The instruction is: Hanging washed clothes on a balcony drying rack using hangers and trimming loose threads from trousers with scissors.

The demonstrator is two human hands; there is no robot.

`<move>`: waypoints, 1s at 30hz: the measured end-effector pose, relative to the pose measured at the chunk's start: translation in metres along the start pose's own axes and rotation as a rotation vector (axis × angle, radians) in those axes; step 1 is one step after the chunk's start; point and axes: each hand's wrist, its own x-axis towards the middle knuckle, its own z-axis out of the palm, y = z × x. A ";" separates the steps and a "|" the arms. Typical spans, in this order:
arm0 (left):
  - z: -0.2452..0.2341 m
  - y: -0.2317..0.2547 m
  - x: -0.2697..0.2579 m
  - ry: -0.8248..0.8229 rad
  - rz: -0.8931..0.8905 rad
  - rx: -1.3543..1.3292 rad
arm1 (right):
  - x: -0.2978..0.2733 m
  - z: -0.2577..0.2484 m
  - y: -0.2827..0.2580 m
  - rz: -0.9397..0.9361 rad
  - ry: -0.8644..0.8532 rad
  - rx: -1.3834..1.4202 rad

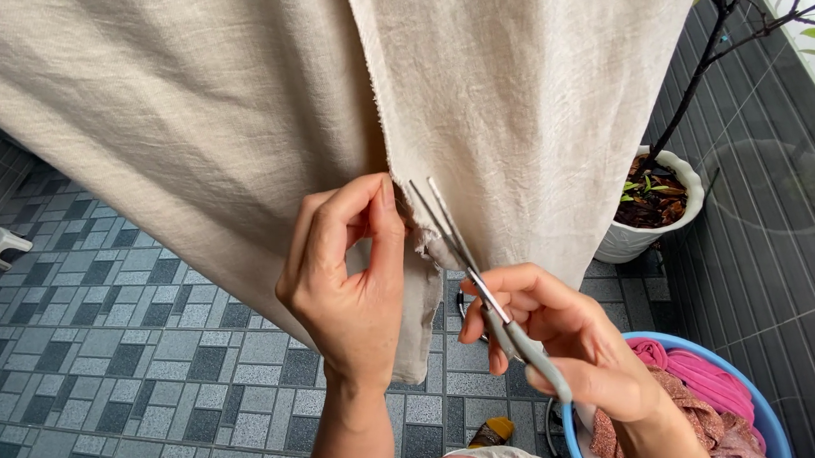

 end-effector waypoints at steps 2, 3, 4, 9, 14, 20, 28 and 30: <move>-0.003 0.001 -0.002 0.007 0.013 0.051 | 0.000 0.003 0.000 0.037 -0.001 -0.089; -0.006 0.000 -0.003 0.010 0.013 0.052 | 0.000 0.005 0.001 0.037 -0.003 -0.091; -0.007 0.000 -0.004 0.017 0.013 0.059 | 0.000 0.006 0.001 0.038 -0.007 -0.126; -0.016 0.000 -0.005 0.044 0.046 0.093 | 0.000 0.016 -0.001 0.038 -0.038 -0.202; -0.021 -0.002 -0.004 0.038 0.053 0.102 | 0.005 0.024 -0.001 0.031 -0.032 -0.175; -0.028 -0.001 0.001 0.013 0.085 0.162 | 0.017 0.033 0.002 0.034 -0.032 -0.093; -0.037 -0.004 0.002 0.004 0.137 0.194 | 0.046 0.049 -0.002 -0.083 -0.042 -0.121; -0.039 -0.003 0.002 -0.010 0.124 0.191 | 0.050 0.051 -0.001 -0.108 -0.044 -0.112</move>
